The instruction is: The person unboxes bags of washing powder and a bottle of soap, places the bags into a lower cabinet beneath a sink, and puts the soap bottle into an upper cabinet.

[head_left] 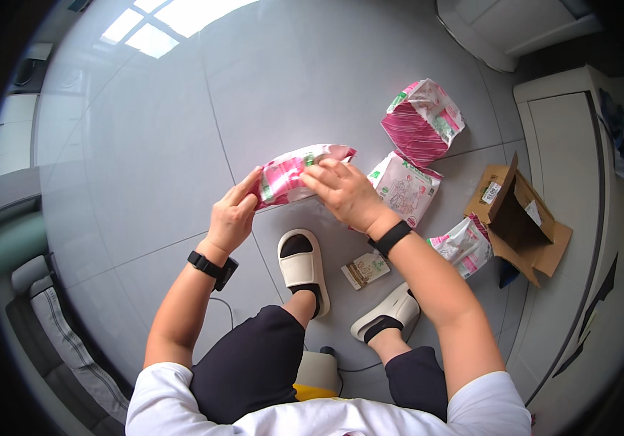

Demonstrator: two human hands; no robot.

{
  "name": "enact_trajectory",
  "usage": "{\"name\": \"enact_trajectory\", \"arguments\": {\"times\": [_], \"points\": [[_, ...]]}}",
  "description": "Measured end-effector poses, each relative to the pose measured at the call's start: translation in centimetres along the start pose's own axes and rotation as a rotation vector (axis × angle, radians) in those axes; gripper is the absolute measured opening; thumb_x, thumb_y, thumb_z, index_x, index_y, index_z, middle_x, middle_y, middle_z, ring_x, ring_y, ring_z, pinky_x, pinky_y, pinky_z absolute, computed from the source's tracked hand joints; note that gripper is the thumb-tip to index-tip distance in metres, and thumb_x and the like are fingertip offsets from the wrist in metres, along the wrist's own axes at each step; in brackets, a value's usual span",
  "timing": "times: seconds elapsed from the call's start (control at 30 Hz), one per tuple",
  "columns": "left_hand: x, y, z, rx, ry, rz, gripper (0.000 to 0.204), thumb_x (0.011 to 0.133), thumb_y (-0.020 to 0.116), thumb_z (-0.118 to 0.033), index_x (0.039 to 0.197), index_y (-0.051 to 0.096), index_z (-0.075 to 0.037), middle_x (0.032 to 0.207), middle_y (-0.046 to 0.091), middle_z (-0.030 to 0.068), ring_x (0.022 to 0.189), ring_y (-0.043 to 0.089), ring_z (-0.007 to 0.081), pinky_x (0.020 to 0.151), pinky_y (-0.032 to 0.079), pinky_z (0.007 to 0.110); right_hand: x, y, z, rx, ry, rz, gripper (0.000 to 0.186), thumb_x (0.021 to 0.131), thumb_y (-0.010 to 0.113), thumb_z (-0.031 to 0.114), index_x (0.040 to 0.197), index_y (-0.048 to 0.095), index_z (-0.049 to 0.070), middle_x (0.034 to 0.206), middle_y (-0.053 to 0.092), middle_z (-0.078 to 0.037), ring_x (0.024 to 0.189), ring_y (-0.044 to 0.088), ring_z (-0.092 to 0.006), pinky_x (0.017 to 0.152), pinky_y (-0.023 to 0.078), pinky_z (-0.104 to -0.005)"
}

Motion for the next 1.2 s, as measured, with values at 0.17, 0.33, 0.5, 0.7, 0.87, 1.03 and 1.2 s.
{"name": "enact_trajectory", "arguments": {"times": [0.17,0.33,0.5,0.7,0.87,1.03,1.2], "points": [[-2.3,1.6,-0.8,0.274,-0.031,0.040,0.009,0.074,0.064,-0.004,0.082,0.059,-0.006,0.125,0.054,0.0106,0.108,0.055,0.0299,0.086,0.049,0.039,-0.8,3.2,1.9,-0.062,0.009,0.035,0.031,0.078,0.057,0.013,0.108,0.060,0.010,0.109,0.056,-0.005,0.102,0.053,-0.0222,0.085,0.046,-0.0371],[-3.4,3.4,-1.6,-0.022,-0.119,-0.001,0.043,0.068,0.066,0.002,0.110,0.057,-0.002,0.110,0.054,0.0146,0.101,0.054,0.0338,0.085,0.048,0.039,-1.0,3.3,2.2,-0.085,0.063,0.024,0.031,0.078,0.056,0.013,0.109,0.059,0.008,0.111,0.056,-0.005,0.102,0.052,-0.0217,0.085,0.045,-0.0367],[-1.3,3.1,-1.7,0.098,-0.100,0.069,0.046,0.066,0.065,0.003,0.110,0.056,-0.001,0.107,0.055,0.0148,0.098,0.055,0.0339,0.082,0.050,0.038,-1.1,3.0,1.2,-0.171,0.054,0.041,0.025,0.079,0.055,0.013,0.103,0.060,0.009,0.105,0.057,-0.003,0.090,0.055,-0.0192,0.078,0.044,-0.0339],[-1.6,4.1,-1.6,0.249,-0.165,0.191,0.038,0.067,0.064,-0.002,0.105,0.058,-0.006,0.098,0.057,0.0107,0.089,0.057,0.0296,0.072,0.052,0.036,-1.1,3.7,1.3,-0.149,0.088,0.110,0.010,0.077,0.056,0.013,0.084,0.063,0.009,0.092,0.060,-0.003,0.087,0.056,-0.0199,0.076,0.043,-0.0331],[-1.6,3.9,-1.4,0.298,-0.210,0.218,0.029,0.068,0.066,-0.005,0.096,0.058,-0.008,0.096,0.058,0.0091,0.088,0.057,0.0283,0.069,0.053,0.036,-0.2,4.5,2.7,-0.215,0.120,0.161,0.007,0.076,0.055,0.013,0.079,0.060,0.010,0.088,0.059,-0.004,0.087,0.056,-0.0203,0.076,0.043,-0.0336],[-2.0,3.4,0.5,0.243,-0.279,0.179,0.016,0.074,0.063,-0.007,0.088,0.054,-0.007,0.092,0.058,0.0077,0.089,0.058,0.0272,0.068,0.052,0.036,0.9,5.4,3.9,-0.163,0.104,0.076,0.007,0.077,0.055,0.013,0.080,0.060,0.010,0.085,0.059,-0.004,0.089,0.056,-0.0203,0.076,0.045,-0.0339],[-2.4,3.4,1.2,0.188,-0.280,0.107,0.018,0.071,0.070,-0.007,0.083,0.056,-0.008,0.082,0.061,0.0058,0.078,0.060,0.0273,0.064,0.050,0.036,-0.1,5.0,1.2,0.114,0.219,0.094,0.012,0.072,0.056,0.003,0.084,0.058,0.005,0.089,0.059,-0.008,0.092,0.057,-0.0265,0.079,0.046,-0.0365]]}}
Point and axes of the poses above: each hand's wrist, its own x-axis towards the middle knuckle, its own y-axis out of the palm, z = x × y, the point moved 8 cm from there along x, towards the middle knuckle
